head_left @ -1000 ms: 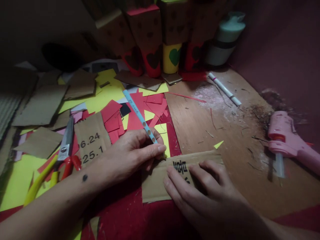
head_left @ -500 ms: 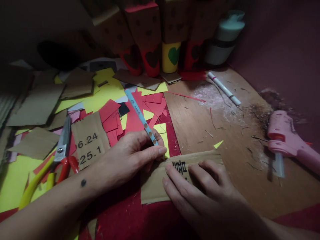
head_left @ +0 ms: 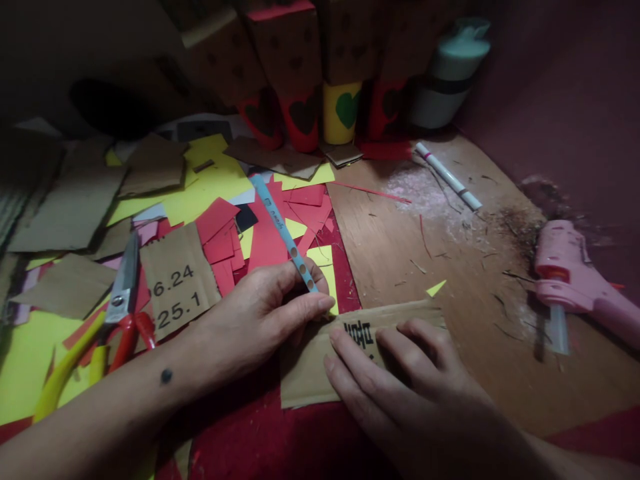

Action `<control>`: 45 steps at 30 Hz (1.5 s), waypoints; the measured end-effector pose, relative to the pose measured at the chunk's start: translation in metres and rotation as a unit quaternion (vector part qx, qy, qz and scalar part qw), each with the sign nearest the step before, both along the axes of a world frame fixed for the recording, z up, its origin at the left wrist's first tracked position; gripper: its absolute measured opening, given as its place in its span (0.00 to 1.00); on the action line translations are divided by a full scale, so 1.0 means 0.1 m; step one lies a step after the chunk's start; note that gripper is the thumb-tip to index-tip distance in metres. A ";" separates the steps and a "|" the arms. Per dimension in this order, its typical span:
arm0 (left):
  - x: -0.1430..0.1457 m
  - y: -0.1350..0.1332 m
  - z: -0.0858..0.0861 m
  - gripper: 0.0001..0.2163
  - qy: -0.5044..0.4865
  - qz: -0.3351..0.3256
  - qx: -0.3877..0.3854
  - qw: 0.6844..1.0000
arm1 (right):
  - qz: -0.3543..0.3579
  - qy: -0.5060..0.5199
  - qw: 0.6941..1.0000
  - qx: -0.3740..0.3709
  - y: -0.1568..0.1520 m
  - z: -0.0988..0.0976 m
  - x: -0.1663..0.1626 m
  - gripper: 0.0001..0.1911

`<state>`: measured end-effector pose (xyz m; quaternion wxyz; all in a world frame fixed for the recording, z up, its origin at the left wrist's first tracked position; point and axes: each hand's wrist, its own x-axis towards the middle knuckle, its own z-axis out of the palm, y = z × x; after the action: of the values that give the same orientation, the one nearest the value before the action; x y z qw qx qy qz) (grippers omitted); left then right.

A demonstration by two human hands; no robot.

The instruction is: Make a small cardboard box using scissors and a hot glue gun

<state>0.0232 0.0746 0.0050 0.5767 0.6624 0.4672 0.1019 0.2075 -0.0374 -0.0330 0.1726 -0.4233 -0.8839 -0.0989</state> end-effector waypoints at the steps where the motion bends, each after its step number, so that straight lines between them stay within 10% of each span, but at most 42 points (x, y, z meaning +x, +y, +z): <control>1: -0.01 0.00 0.00 0.10 0.004 -0.006 0.003 1.000 | 0.002 -0.007 1.000 -0.006 0.00 0.01 0.00 0.23; 26: -0.02 0.00 -0.03 0.11 0.002 0.006 -0.016 1.000 | 0.003 0.000 1.000 -0.015 0.00 -0.01 0.00 0.24; 45: 0.00 -0.02 0.00 0.13 0.075 -0.050 0.107 0.990 | 0.009 -0.007 1.000 -0.018 -0.02 -0.04 0.01 0.23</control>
<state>0.0236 0.0729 0.0053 0.4705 0.7486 0.4615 0.0723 0.2086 -0.0394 -0.0371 0.1593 -0.4180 -0.8904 -0.0847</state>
